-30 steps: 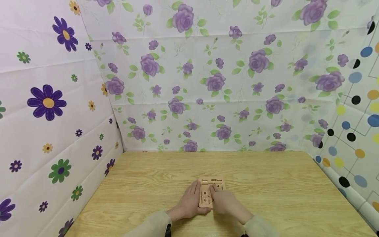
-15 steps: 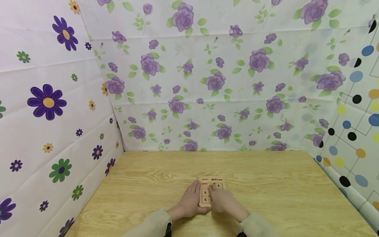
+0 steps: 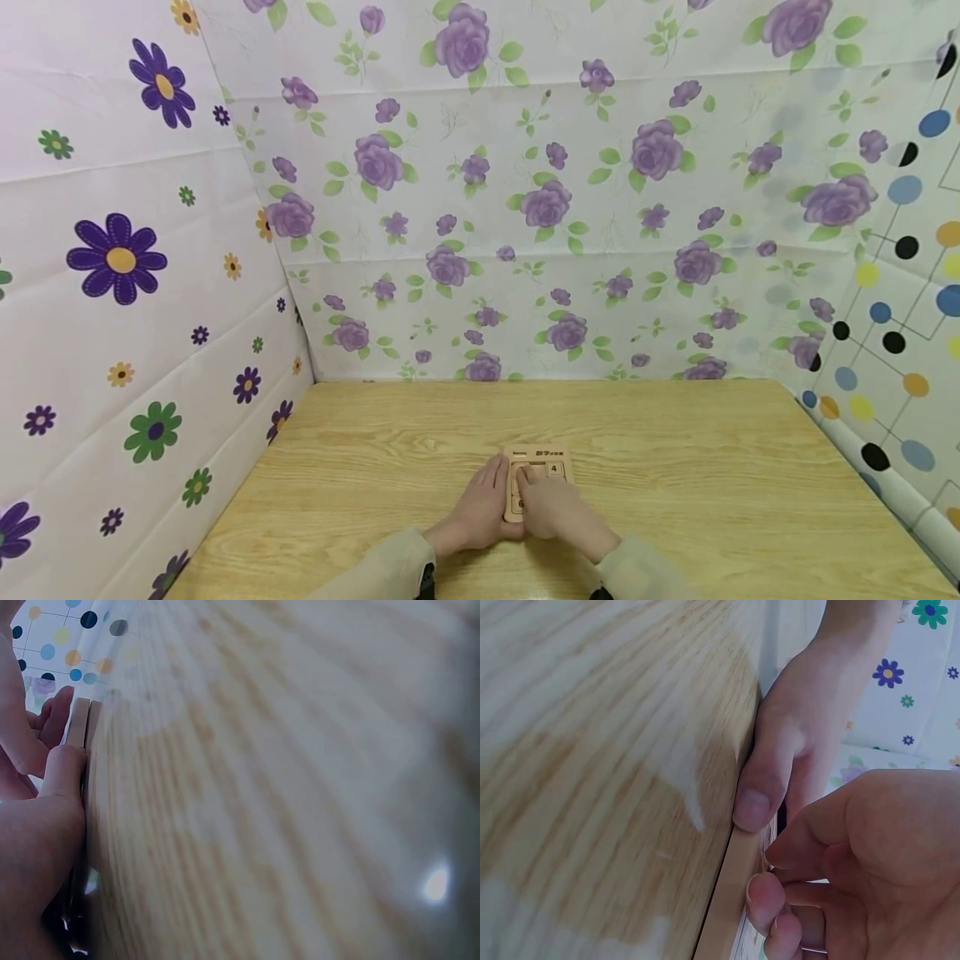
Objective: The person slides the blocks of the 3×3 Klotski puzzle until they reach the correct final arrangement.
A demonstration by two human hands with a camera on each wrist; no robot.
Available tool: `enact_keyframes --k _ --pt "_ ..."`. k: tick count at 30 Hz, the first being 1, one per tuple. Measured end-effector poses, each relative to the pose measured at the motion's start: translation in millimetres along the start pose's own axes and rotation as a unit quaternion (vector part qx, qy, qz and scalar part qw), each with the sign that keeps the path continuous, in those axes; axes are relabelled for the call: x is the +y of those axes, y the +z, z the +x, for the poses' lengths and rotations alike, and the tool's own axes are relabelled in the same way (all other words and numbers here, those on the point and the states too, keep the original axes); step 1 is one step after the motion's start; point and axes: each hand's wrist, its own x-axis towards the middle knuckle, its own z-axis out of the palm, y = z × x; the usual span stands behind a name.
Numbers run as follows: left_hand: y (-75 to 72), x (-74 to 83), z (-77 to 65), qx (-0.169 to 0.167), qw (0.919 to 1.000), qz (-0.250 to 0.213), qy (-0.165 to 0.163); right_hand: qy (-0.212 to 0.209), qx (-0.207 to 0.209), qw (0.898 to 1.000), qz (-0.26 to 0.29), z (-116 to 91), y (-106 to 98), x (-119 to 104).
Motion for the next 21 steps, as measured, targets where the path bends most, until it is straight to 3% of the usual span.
enact_keyframes --k 9,21 --pt "0.0 1.3 0.4 -0.005 1.0 0.003 0.002 0.0 0.003 1.0 0.015 -1.1 -0.1 -2.3" --pt "1.2 0.2 -0.7 0.027 0.9992 -0.028 0.011 0.037 0.021 0.998 0.039 -10.8 -1.2 22.2"
